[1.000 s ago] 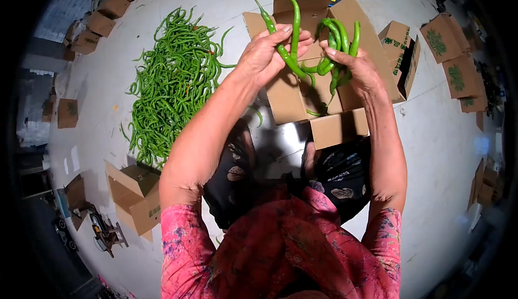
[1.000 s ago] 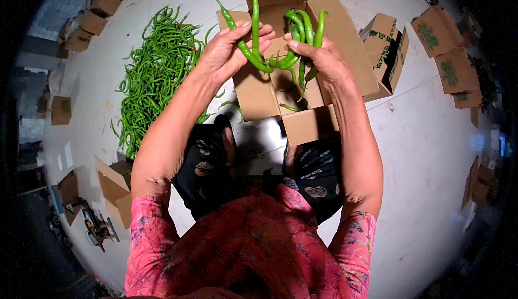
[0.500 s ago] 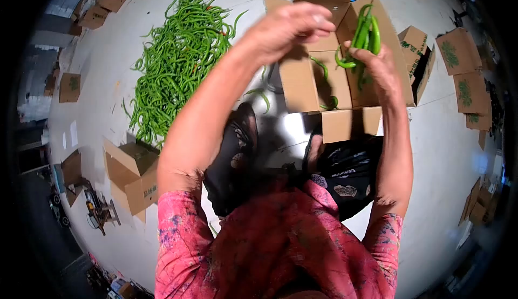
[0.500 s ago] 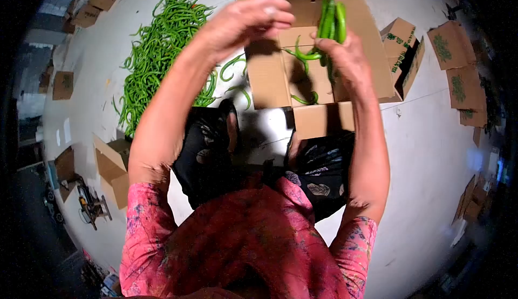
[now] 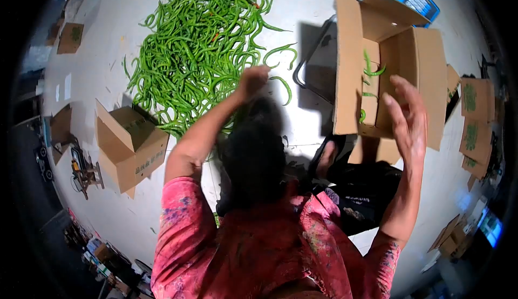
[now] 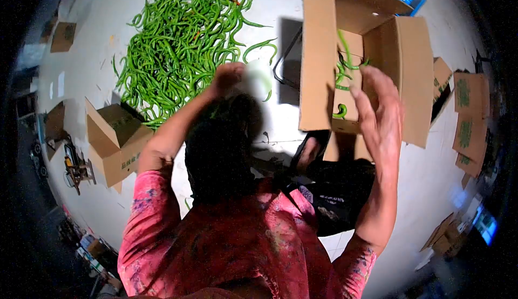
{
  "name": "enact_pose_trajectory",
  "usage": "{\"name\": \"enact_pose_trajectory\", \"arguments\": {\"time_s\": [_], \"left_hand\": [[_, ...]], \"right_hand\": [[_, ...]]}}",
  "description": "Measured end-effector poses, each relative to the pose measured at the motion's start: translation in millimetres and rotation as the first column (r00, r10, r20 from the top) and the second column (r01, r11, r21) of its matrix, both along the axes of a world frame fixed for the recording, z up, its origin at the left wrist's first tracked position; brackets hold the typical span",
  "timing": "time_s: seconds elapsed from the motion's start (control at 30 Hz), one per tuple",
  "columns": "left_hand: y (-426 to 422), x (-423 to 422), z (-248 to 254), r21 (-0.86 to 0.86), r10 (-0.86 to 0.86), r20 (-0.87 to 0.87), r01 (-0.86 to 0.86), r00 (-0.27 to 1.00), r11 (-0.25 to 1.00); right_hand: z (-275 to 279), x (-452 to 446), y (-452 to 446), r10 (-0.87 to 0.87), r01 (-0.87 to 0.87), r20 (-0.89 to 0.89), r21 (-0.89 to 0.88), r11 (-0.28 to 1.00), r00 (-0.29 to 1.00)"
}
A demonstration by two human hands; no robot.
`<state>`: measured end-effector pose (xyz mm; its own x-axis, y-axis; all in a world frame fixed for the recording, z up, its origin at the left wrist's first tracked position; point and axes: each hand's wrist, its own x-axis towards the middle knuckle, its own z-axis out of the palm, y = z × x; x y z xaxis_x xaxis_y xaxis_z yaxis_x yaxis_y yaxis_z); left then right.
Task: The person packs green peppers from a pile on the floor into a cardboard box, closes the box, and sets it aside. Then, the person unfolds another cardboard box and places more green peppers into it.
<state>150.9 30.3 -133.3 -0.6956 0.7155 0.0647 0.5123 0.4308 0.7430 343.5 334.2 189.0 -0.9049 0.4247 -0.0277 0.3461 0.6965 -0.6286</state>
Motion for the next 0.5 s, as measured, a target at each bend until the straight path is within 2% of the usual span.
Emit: {"name": "enact_pose_trajectory", "arguments": {"time_s": [0.1,0.2,0.27,0.3,0.33,0.4,0.43,0.5], "left_hand": [[15.6,28.5,-56.5,-0.059,0.035,-0.036,-0.037,0.999,0.998],[31.4,46.7,-56.4,0.094,0.068,-0.316,-0.04,0.946,0.995],[40.7,52.4,-70.4,-0.061,0.06,-0.347,-0.087,0.936,0.994],[47.5,56.1,-73.1,-0.07,0.097,-0.377,-0.133,0.921,0.989],[49.8,52.6,-79.9,-0.15,0.015,-0.485,-0.1,0.874,0.984],[51.6,48.4,-89.6,-0.105,-0.076,-0.47,0.03,0.879,0.994],[58.5,52.9,-136.0,-0.059,0.009,-0.429,-0.038,0.903,0.998],[59.5,54.3,-192.2,-0.022,0.136,-0.222,-0.144,0.966,0.989]], "right_hand": [[5.6,-8.3,-26.0,0.15,-0.151,0.028,0.059,0.987,0.988],[0.0,-13.5,-42.0,0.228,-0.236,0.098,0.074,0.969,0.969],[-0.9,-19.5,-48.9,0.292,-0.31,0.193,0.07,0.948,0.937],[-1.7,-22.2,-52.6,0.3,-0.318,0.222,0.051,0.947,0.928],[-2.7,-24.1,-55.5,0.308,-0.326,0.249,0.03,0.945,0.918],[-8.8,-22.1,-54.1,0.325,-0.341,0.276,0.012,0.94,0.905],[-9.8,-23.1,-55.4,0.318,-0.329,0.275,-0.006,0.944,0.907],[-4.3,-26.8,-60.8,0.29,-0.301,0.288,-0.007,0.954,0.913]]}}
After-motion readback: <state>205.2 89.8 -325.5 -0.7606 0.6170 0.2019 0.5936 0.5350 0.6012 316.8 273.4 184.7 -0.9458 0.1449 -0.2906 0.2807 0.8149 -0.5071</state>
